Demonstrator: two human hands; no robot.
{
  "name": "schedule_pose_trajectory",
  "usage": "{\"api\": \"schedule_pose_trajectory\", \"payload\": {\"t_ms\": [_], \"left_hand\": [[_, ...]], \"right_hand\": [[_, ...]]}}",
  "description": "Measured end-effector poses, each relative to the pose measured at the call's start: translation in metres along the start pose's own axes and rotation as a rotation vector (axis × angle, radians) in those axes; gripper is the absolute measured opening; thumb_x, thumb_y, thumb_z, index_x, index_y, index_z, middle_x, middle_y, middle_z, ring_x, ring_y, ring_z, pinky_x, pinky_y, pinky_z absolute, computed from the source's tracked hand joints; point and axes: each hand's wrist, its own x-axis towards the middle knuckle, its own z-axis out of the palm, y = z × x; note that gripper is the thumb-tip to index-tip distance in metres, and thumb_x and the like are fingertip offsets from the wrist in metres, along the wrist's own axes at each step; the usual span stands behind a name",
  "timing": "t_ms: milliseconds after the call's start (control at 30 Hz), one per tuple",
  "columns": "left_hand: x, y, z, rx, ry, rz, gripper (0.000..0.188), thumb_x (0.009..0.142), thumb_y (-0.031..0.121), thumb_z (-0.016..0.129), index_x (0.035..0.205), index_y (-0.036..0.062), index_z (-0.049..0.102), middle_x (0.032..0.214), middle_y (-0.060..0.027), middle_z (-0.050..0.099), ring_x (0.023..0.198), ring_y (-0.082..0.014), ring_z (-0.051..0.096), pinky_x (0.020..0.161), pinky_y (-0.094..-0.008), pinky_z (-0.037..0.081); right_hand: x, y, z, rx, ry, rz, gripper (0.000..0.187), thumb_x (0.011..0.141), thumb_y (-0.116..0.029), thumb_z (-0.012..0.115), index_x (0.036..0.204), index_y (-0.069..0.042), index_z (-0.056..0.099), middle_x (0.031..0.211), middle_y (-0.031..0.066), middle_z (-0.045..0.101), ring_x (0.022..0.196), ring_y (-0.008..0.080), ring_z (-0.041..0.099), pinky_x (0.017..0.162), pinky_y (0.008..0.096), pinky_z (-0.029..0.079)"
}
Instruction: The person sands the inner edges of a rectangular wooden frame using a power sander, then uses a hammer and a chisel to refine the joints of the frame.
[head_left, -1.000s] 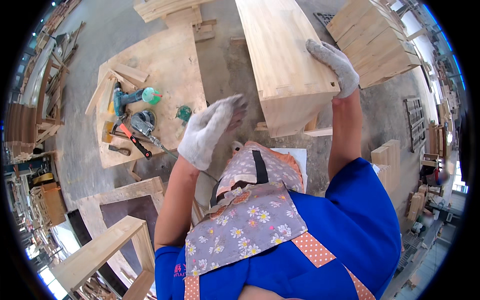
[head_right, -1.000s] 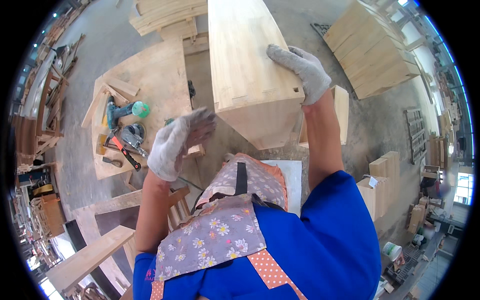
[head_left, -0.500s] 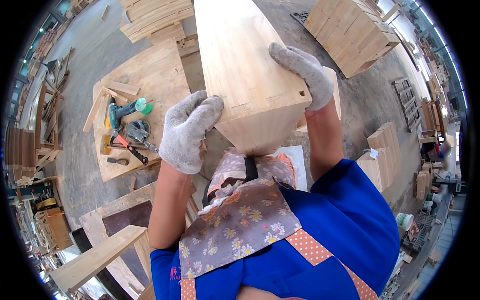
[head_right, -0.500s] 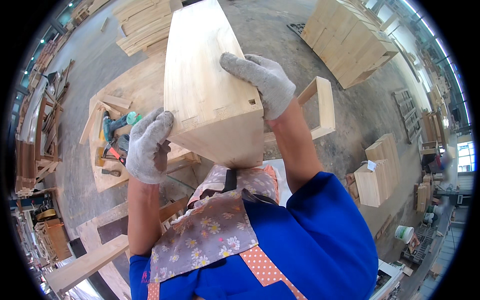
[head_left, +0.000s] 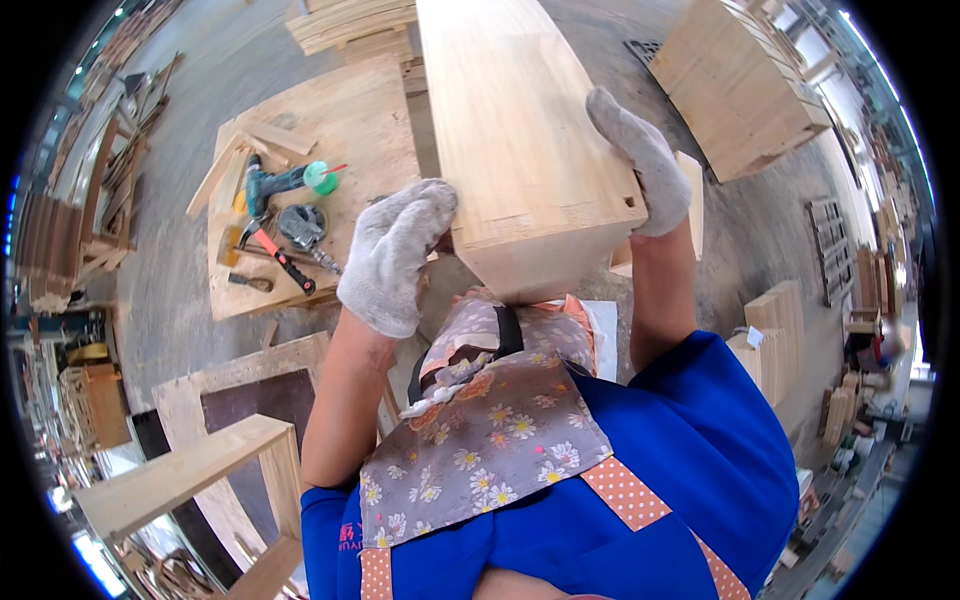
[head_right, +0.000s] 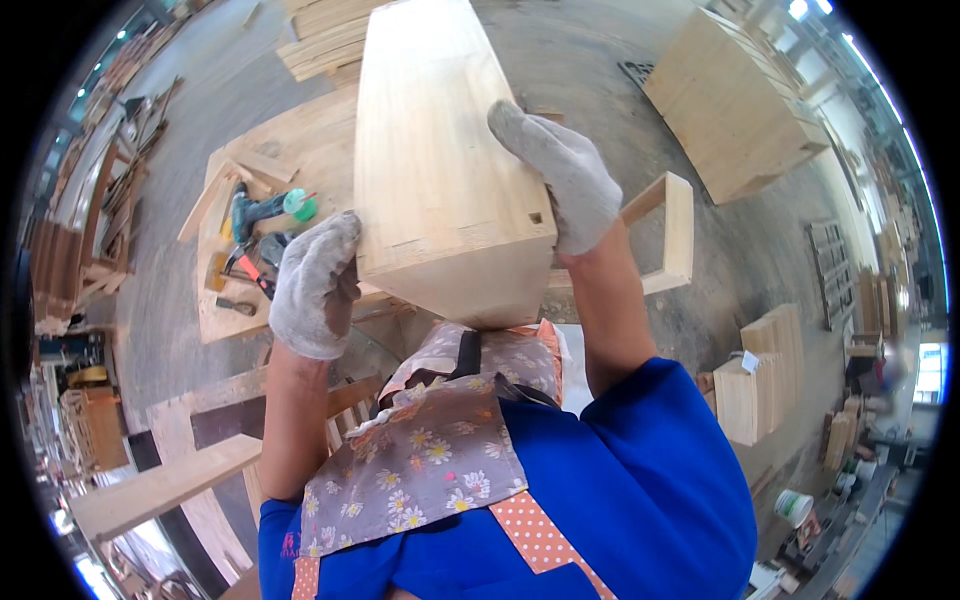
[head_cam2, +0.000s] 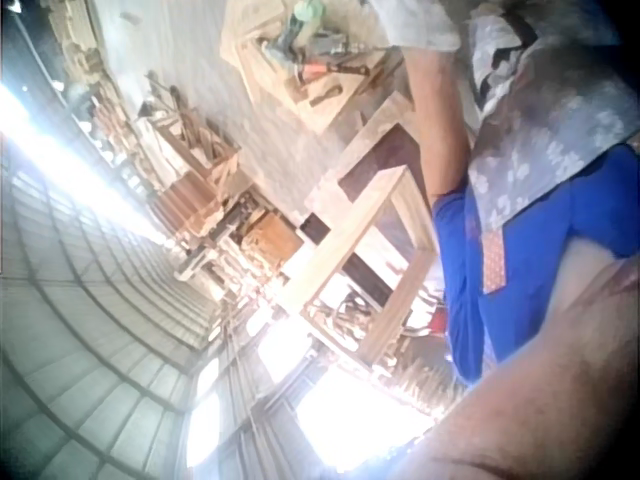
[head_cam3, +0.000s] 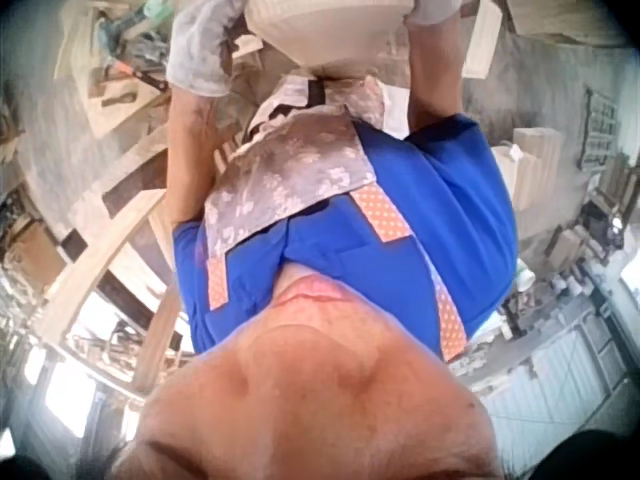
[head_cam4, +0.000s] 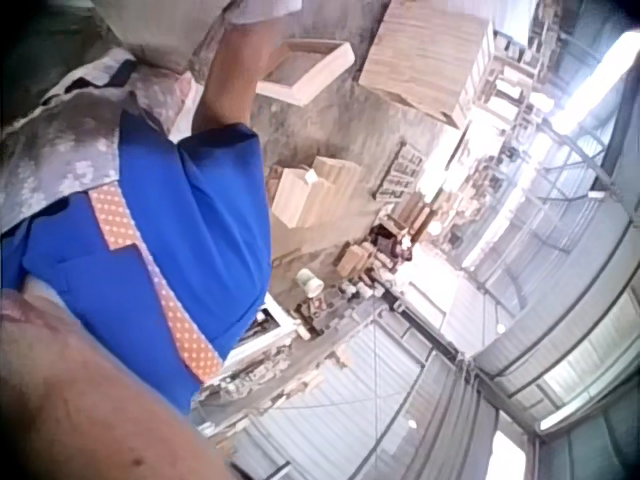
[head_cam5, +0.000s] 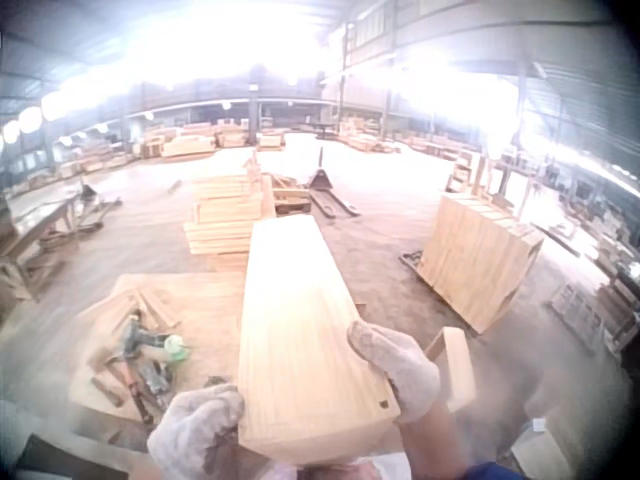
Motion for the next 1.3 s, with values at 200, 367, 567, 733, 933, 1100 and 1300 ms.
{"api": "schedule_pose_trajectory", "payload": {"t_ms": [200,367,567,733,933,1100,1300], "left_hand": [[-0.009,-0.005,-0.004,-0.115,0.016,-0.032,0.024,0.085,0.009,0.048,0.099,-0.0096,0.054,0.093,-0.0202,0.059,0.075,-0.0245,0.062,0.067,-0.0323,0.051],[-0.024,0.018,-0.014,-0.516,0.164,-0.273,0.027,0.088,0.018,0.05,0.098,-0.0067,0.057,0.088,-0.0162,0.06,0.074,-0.0203,0.062,0.068,-0.0325,0.051],[-0.051,0.02,-0.021,-0.671,0.258,-0.56,0.032,0.089,0.025,0.054,0.102,-0.0034,0.059,0.093,-0.0092,0.064,0.085,-0.0149,0.06,0.075,-0.0277,0.049],[-0.186,0.065,-0.125,0.717,0.622,-0.36,0.017,0.083,0.012,0.055,0.098,0.0063,0.062,0.092,-0.0099,0.063,0.084,-0.02,0.062,0.07,-0.0287,0.052],[-0.314,0.154,-0.218,-0.225,1.712,-0.105,0.05,0.086,0.05,0.051,0.094,0.0012,0.06,0.091,-0.0136,0.065,0.083,-0.0213,0.063,0.072,-0.035,0.052],[-0.351,0.204,-0.285,-0.296,1.681,0.164,0.1,0.081,0.065,0.044,0.139,-0.0053,0.002,0.143,-0.0296,0.014,0.129,-0.0449,0.026,0.105,-0.0512,0.029],[-0.381,0.227,-0.356,-0.118,1.703,0.245,0.033,0.083,0.013,0.053,0.109,-0.0055,0.046,0.106,-0.0245,0.056,0.098,-0.0393,0.057,0.086,-0.0499,0.052]], "right_hand": [[0.0,0.0,0.002,-0.043,-0.042,-0.07,0.038,0.073,-0.005,0.066,0.106,0.011,0.056,0.104,0.0249,0.06,0.091,0.032,0.063,0.08,0.035,0.05],[-0.005,-0.005,0.026,0.077,0.009,0.009,0.045,0.074,-0.02,0.068,0.106,0.01,0.057,0.107,0.0257,0.06,0.099,0.0339,0.06,0.084,0.038,0.048],[-0.043,-0.02,0.015,0.059,0.141,0.305,0.045,0.075,-0.02,0.067,0.107,0.009,0.057,0.107,0.0246,0.06,0.099,0.0329,0.06,0.084,0.0376,0.048],[-0.051,-0.021,0.017,0.197,0.107,0.446,0.045,0.076,-0.021,0.067,0.108,0.009,0.057,0.107,0.0237,0.06,0.099,0.0321,0.06,0.085,0.0372,0.048],[-0.055,-0.016,0.005,0.226,0.088,0.527,0.044,0.077,-0.021,0.066,0.109,0.008,0.056,0.108,0.0226,0.06,0.099,0.0312,0.06,0.085,0.0368,0.048],[-0.046,-0.023,-0.004,0.27,0.074,0.545,0.044,0.078,-0.022,0.065,0.11,0.007,0.056,0.108,0.0217,0.06,0.1,0.0304,0.06,0.085,0.0364,0.048],[-0.035,-0.035,-0.013,0.329,0.064,0.551,0.044,0.078,-0.022,0.064,0.111,0.006,0.056,0.109,0.0206,0.06,0.1,0.0295,0.06,0.085,0.0359,0.049]]}}
